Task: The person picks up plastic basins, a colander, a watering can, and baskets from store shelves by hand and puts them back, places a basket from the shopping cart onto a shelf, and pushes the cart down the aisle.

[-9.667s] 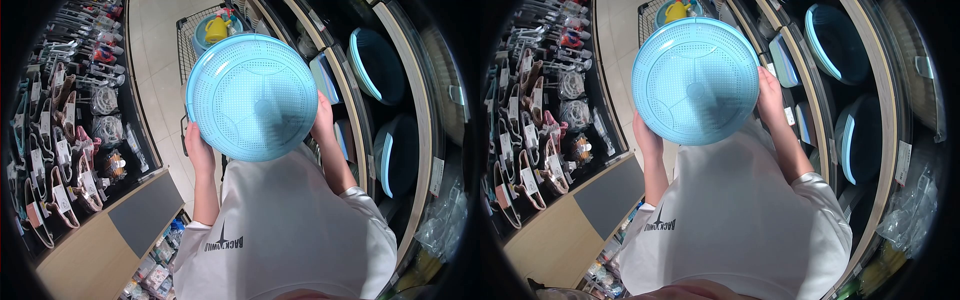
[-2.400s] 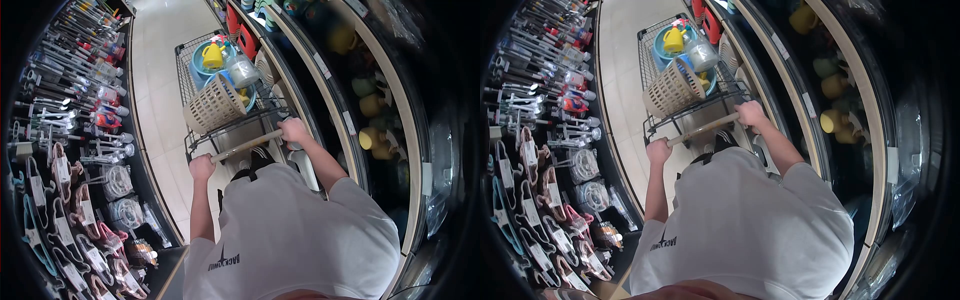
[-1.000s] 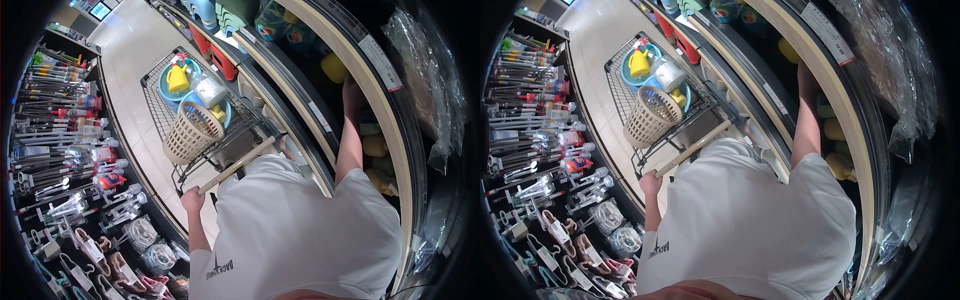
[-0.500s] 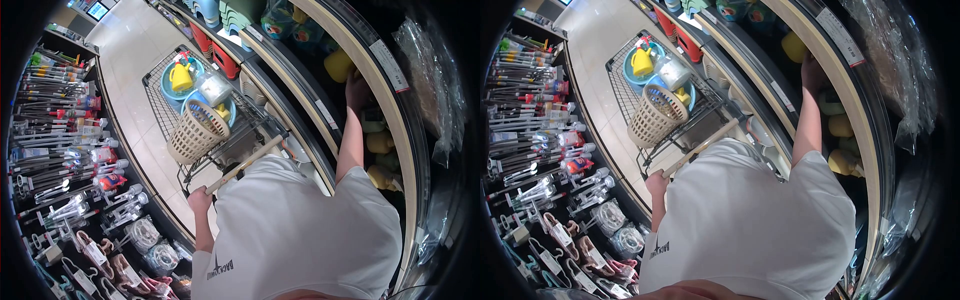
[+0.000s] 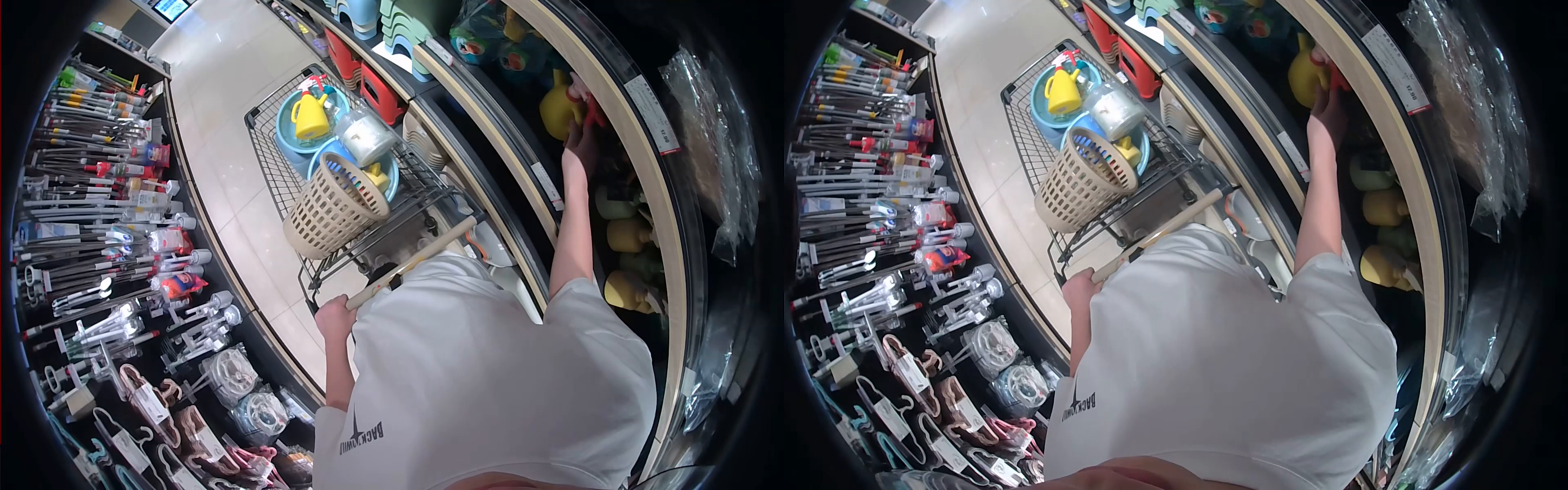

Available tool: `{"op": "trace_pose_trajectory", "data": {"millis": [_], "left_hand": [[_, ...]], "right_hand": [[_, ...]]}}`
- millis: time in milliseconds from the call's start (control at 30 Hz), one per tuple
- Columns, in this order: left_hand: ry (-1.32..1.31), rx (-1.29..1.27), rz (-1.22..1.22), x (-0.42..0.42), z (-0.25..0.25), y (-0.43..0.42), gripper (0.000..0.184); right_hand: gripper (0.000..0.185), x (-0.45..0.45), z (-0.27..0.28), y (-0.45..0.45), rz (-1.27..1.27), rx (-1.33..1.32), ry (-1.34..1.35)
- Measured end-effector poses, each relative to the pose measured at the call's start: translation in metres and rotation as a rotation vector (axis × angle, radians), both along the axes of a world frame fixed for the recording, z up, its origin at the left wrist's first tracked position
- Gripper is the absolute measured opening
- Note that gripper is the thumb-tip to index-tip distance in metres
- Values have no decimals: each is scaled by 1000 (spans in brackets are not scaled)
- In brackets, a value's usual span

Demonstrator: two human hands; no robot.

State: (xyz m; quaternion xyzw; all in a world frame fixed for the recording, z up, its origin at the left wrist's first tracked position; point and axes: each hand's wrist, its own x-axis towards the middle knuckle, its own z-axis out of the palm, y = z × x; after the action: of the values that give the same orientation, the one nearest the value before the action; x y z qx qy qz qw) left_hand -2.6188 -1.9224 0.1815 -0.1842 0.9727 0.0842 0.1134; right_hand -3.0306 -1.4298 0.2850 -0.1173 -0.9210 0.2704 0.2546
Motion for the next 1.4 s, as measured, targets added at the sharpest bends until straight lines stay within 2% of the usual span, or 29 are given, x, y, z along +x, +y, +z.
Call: {"op": "trace_pose_trajectory", "data": {"millis": [33,67,167,233,267,300,333,367,467,500,533,567,633,667,700,767,800,867,967,1100,1167,1400], "left_hand": [[-7,21,-1,1,1,-1,19],[-8,21,1,0,1,-1,19],[-23,50,9,-1,1,-1,20],[-16,107,-16,-1,-1,-3,21],[-16,107,-1,2,2,-6,21],[19,240,-40,-1,10,-8,24],[57,372,-79,-5,19,-9,29],[56,370,-60,-9,26,-9,29],[110,423,-19,-29,55,-3,38],[229,432,11,-40,66,2,39],[351,437,40,-52,78,7,40],[351,436,53,-63,94,15,40],[580,826,203,-85,122,32,48],[585,822,222,-91,134,38,48],[688,914,233,-96,145,44,54],[800,997,266,-98,162,50,61],[853,1113,302,-98,169,51,64],[922,1279,326,-96,182,50,66],[1024,1289,369,-89,182,49,60],[954,1233,442,-80,181,46,53],[948,1279,455,-78,181,47,52],[991,1354,508,-76,183,52,47]], "right_hand": [[37,8,-2,-5,33,53,29],[31,15,-8,-8,77,176,218],[31,35,-9,-30,82,80,141],[29,43,11,-42,111,132,58],[27,50,24,-51,259,95,236],[27,54,32,-61,408,52,411],[33,60,39,-69,450,95,396],[31,66,43,-78,482,147,413],[24,78,39,-113,647,-26,463],[21,85,35,-126,691,-73,416],[18,92,34,-143,704,13,472],[17,101,35,-160,716,98,530],[18,124,43,-192,880,-329,158],[25,126,33,-207,947,-312,294],[29,134,26,-223,985,-435,292],[32,158,34,-241,1013,-716,-139],[32,164,35,-248,1033,-715,-152],[33,172,34,-259,1126,-967,-340],[33,179,34,-266,1185,-1071,-464],[33,183,31,-268,1230,-1051,-476],[32,186,30,-269,1213,-1154,-524],[29,191,29,-274,1233,-1138,-538]]}}
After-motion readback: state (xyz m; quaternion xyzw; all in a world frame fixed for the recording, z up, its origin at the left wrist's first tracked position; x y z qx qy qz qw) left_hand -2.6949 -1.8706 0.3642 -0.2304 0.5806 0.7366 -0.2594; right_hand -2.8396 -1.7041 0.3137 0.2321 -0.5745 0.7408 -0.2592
